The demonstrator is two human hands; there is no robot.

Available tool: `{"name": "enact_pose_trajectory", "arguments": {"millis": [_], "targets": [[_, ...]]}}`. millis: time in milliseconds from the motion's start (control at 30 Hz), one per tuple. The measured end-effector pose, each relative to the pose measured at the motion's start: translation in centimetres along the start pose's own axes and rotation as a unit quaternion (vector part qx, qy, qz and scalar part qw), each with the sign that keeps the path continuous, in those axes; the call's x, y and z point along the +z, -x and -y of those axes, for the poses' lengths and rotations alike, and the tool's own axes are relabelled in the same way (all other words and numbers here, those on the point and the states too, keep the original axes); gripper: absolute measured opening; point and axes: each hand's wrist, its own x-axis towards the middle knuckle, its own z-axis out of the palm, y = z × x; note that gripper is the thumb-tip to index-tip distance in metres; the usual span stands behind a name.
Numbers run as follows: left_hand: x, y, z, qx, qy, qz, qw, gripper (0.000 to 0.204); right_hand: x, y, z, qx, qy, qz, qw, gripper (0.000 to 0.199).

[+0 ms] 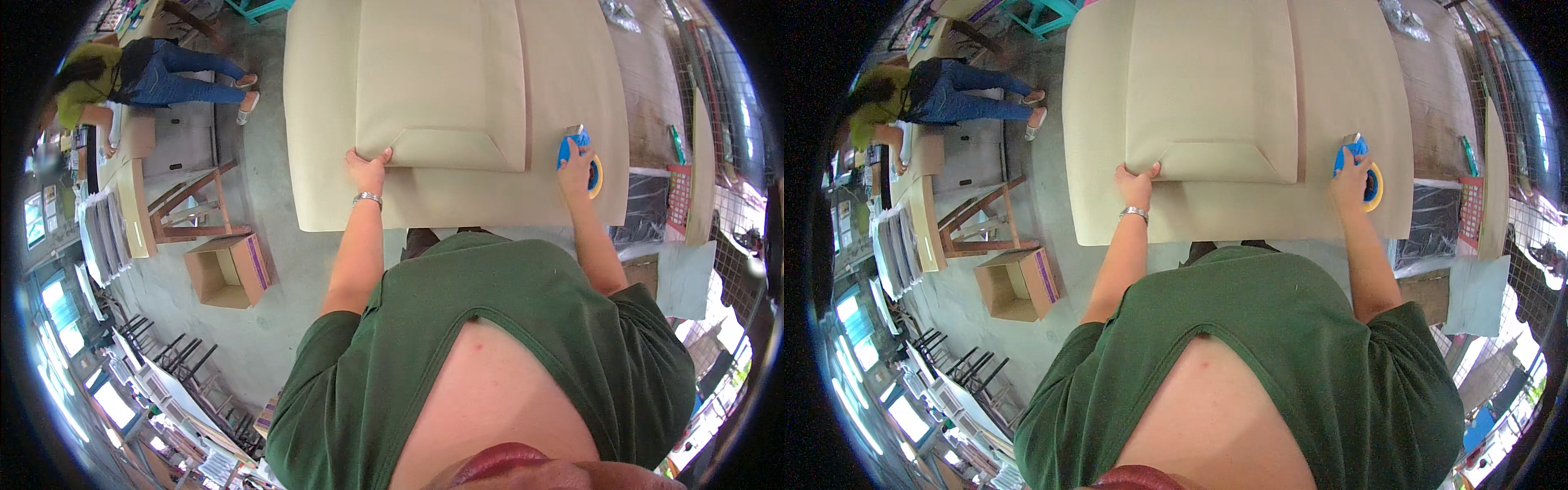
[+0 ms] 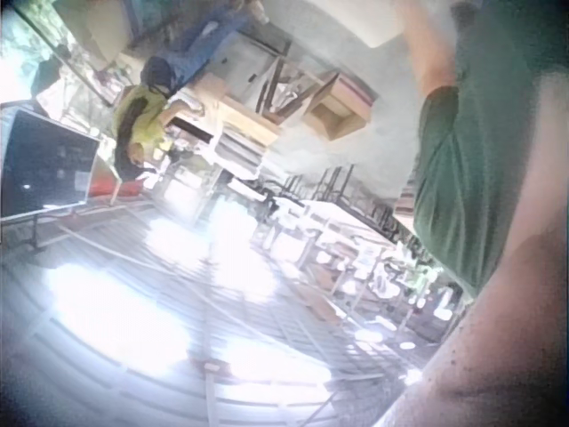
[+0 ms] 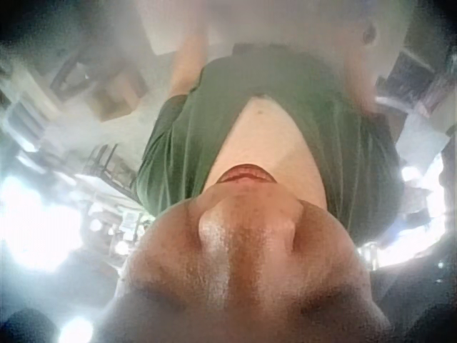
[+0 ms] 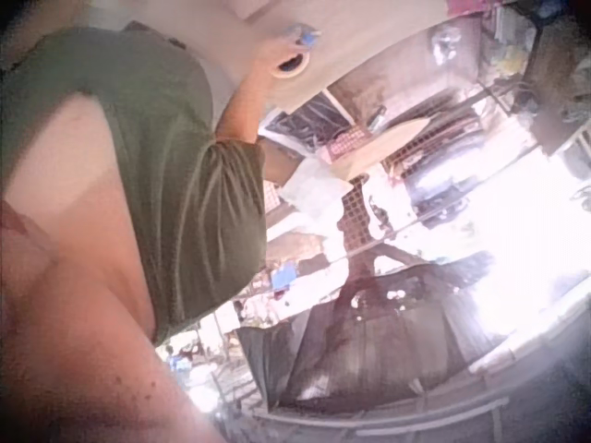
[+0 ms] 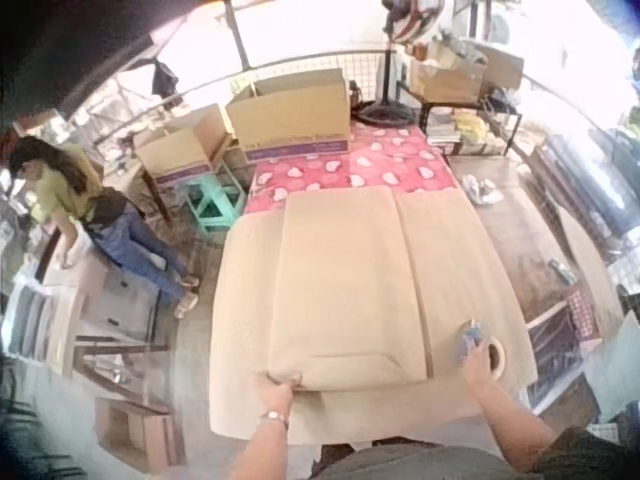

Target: The person picks up illustration boards and places them into a cardboard box, then wraps several black boards in brown paper by hand and secures the paper using tape from a dispenser.

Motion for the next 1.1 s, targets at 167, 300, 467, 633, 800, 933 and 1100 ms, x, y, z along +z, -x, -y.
{"name": "enact_pose_trajectory", "arguments": {"millis": [167,300,467,633,800,933,1100], "targets": [[-0.4,-0.2,0.9,-0.025,0.018,-0.007,1.000,0.083,-6.9,-4.8,10.4,-0.185,-0.109,0.166,0.963,0.046],[-0.1,-0.3,1.1,-0.015,0.041,-0.013,0.999,0.085,-9.7,-4.7,25.0,-0.407,-0.011,0.322,0.855,0.062],[0.4,-1.0,2.4,0.015,0.047,-0.012,0.999,0.080,-4.5,-3.9,36.9,-0.499,0.139,0.391,0.761,0.057],[0.5,0.0,1.0,0.036,0.046,-0.014,0.998,0.075,0.4,-4.7,39.0,-0.476,0.210,0.403,0.753,0.050],[0.1,-0.3,1.7,0.027,0.041,-0.018,0.999,0.075,-1.2,-4.0,36.8,-0.477,0.225,0.393,0.753,0.039],[0.2,-0.4,1.1,-0.005,0.093,0.016,0.996,0.078,-2.0,-6.4,28.8,-0.431,0.215,0.425,0.767,0.037],[-0.3,-0.3,0.5,-0.014,0.083,0.036,0.996,0.082,-6.8,-7.7,18.8,-0.369,0.255,0.405,0.797,0.034]]}}
